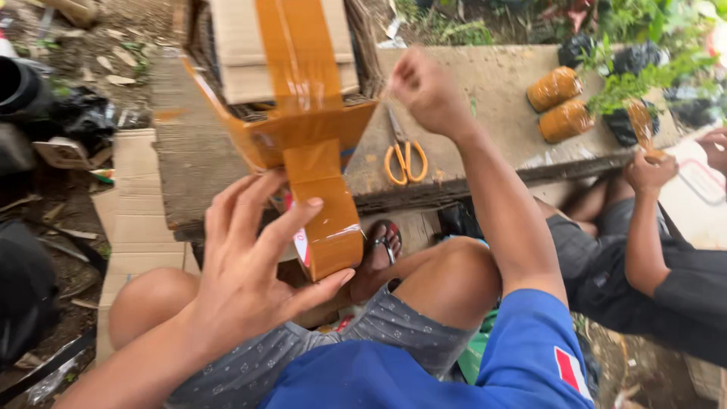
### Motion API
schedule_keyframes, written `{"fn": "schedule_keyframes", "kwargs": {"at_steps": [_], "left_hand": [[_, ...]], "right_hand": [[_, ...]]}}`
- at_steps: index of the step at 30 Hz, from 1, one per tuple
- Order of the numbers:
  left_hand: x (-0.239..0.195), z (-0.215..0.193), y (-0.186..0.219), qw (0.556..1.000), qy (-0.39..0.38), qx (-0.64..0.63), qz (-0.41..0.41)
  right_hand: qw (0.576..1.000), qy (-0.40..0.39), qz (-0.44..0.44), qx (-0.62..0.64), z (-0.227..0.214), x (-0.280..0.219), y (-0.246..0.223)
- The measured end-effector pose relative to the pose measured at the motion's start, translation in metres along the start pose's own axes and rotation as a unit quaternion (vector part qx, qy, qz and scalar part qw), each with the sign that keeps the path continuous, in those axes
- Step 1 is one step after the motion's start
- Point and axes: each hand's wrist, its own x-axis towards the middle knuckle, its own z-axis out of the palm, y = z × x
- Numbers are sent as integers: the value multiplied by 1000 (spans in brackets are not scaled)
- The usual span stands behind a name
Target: The person folds a piece of cardboard, cuts it with scissors, and inserts it into a cylindrical cardboard tube. They then secure the cardboard inside the tube using multiple layers of packing tape.
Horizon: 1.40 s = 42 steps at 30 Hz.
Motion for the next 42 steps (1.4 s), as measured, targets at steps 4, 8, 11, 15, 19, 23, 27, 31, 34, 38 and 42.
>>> {"fn": "schedule_keyframes", "kwargs": {"at_steps": [4,8,11,15,19,23,27,31,34,38,42], "left_hand": [[7,-4,7,999,0,-37,-5],[11,-4,15,995,-12,-94,-40],[12,-5,12,987,-40,-140,-67],[7,-2,12,962,-69,-240,-114],[8,-4,8,953,-84,-269,-113],[4,-2,6,944,-66,-300,-121],[4,0,1,950,-64,-291,-92],[5,6,0,957,-44,-275,-81],[11,4,0,965,-33,-252,-62],[13,4,2,963,-41,-256,-70],[18,5,4,966,-15,-254,-40]], "right_hand": [[945,-170,176,-216,43,-43,94],[927,-178,258,-207,61,-74,151],[941,-127,263,-174,67,-77,164],[960,-98,232,-123,83,-80,154],[943,-104,298,-106,68,-69,160],[960,-30,198,-195,38,-72,179],[964,-28,57,-257,48,-80,174],[952,-87,-155,-250,72,-88,167],[972,-176,-29,-153,75,-86,171],[978,-170,-5,-120,72,-89,181],[989,-122,25,-76,58,-75,137]]}}
